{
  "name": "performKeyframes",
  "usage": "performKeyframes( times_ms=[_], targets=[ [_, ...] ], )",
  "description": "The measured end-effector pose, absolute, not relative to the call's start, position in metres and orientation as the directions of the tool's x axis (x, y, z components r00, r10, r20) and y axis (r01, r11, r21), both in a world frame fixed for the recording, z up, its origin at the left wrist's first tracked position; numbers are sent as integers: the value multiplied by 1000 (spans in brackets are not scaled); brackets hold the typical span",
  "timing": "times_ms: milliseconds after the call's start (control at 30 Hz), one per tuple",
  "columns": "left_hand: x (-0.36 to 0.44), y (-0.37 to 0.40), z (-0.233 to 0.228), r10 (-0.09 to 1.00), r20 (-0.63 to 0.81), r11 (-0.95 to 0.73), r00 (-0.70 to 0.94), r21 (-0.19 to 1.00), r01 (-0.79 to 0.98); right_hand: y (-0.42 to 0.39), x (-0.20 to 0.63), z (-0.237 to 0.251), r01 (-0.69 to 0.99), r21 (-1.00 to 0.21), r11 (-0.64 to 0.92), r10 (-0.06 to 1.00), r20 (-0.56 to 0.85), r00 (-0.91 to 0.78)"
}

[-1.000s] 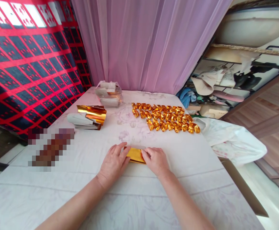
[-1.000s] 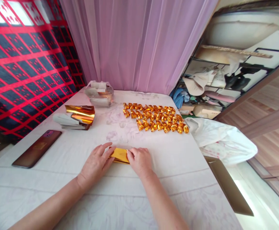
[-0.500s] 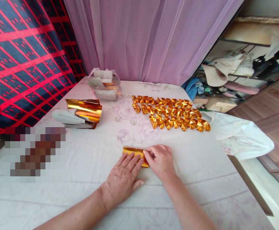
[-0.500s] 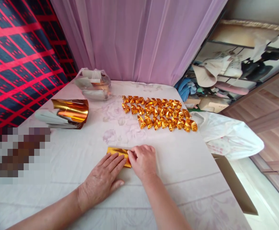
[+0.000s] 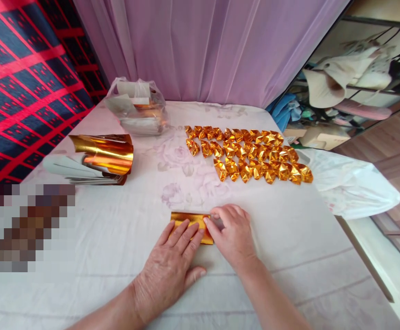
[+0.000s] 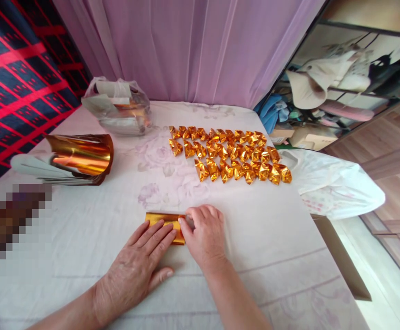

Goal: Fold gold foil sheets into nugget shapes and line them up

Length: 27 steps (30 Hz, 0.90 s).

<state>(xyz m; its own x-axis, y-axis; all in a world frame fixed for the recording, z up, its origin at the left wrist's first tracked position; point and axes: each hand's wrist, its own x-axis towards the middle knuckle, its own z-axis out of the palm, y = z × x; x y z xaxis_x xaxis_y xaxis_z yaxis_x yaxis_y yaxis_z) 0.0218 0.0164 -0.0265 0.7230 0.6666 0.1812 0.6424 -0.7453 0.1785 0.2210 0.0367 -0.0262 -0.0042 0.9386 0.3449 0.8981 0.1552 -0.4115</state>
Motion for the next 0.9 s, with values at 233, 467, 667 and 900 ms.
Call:
performKeyframes(
  times_ms=[233, 467, 667, 900],
  targets=[
    [23, 17, -25, 675, 169, -738, 719, 171, 653, 37, 222, -26, 908, -389, 154, 949, 314, -27],
    [24, 18, -24, 674, 165, -738, 720, 163, 654, 40, 222, -25, 916, -381, 128, 962, 271, -22],
    [24, 19, -20, 666, 162, -746, 728, 142, 651, 44, 219, -10, 938, -331, 101, 986, 161, -49],
    [23, 19, -19, 672, 164, -741, 722, 135, 658, 53, 219, 5, 931, -354, 86, 996, 18, -85]
  ],
)
